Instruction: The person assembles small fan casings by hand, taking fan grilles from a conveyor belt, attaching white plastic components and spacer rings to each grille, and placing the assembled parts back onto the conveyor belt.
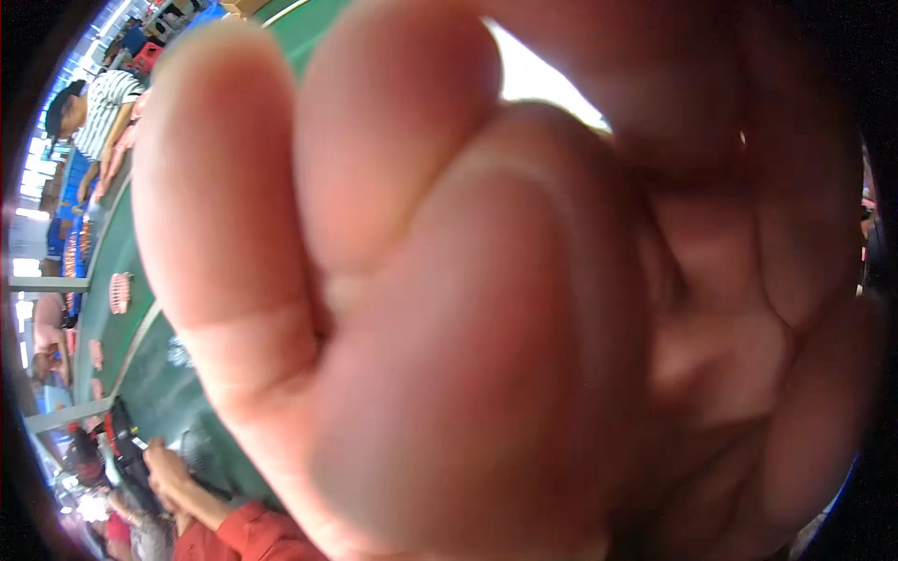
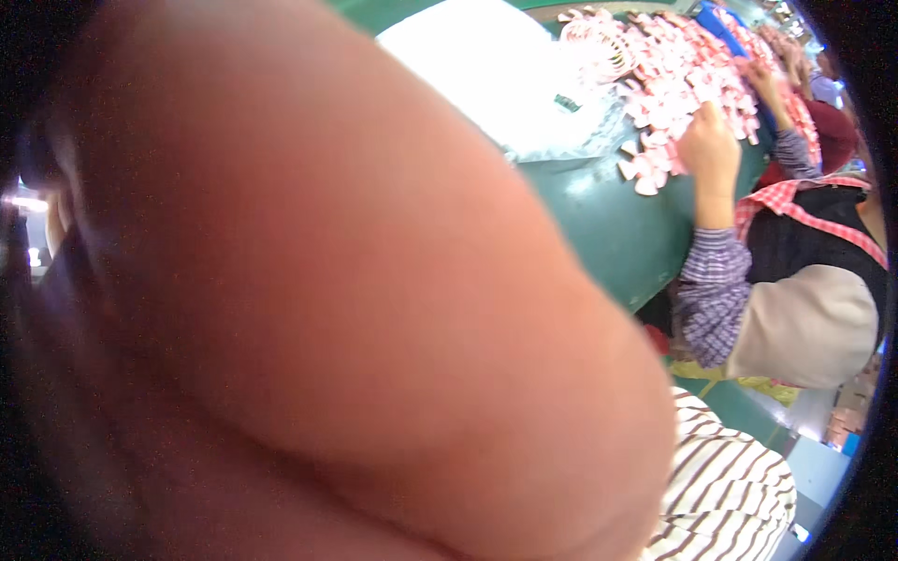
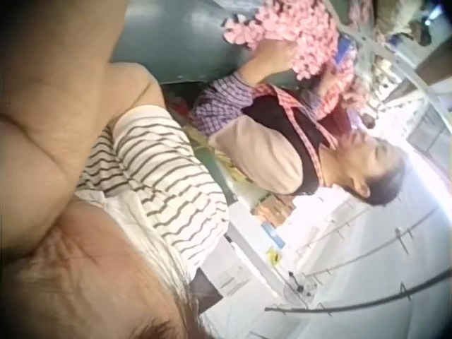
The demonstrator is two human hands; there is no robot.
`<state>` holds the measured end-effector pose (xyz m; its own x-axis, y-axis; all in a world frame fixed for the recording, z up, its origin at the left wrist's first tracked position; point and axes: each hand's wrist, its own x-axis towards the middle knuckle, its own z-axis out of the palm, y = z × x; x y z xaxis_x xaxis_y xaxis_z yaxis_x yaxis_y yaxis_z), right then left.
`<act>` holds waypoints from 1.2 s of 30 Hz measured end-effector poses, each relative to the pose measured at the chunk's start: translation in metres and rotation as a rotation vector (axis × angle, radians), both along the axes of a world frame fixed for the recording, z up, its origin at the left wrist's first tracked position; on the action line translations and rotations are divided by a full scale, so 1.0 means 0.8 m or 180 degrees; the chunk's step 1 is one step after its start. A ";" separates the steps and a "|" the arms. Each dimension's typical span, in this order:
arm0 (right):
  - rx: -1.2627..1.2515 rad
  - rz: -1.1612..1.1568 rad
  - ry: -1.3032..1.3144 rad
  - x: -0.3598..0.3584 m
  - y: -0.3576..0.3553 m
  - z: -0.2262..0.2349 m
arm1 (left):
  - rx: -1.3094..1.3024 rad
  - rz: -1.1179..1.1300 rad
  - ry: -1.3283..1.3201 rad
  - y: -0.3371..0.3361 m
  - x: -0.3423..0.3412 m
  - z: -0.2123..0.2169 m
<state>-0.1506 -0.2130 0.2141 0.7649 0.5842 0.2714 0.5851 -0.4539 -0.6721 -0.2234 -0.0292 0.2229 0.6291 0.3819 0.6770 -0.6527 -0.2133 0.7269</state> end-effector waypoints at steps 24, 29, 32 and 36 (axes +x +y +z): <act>-0.1220 0.0197 -0.0332 -0.110 0.203 0.097 | 0.0898 -0.0183 -0.0567 0.332 -0.219 0.195; -0.1823 -0.0041 -0.0292 -0.164 0.212 0.137 | 0.0719 -0.0504 -0.0710 0.402 -0.264 0.227; -0.2172 -0.0132 -0.0316 -0.199 0.217 0.164 | 0.0628 -0.0625 -0.0837 0.442 -0.299 0.247; 0.1774 -0.0350 0.2821 -0.235 0.235 0.165 | 0.0659 -0.0782 -0.0894 0.519 -0.359 0.288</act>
<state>-0.3389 -0.0252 0.3458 0.8624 0.4641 -0.2020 -0.2434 0.0303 -0.9694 -0.5109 0.3860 0.4532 0.4648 0.0817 0.8816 -0.8689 -0.1496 0.4719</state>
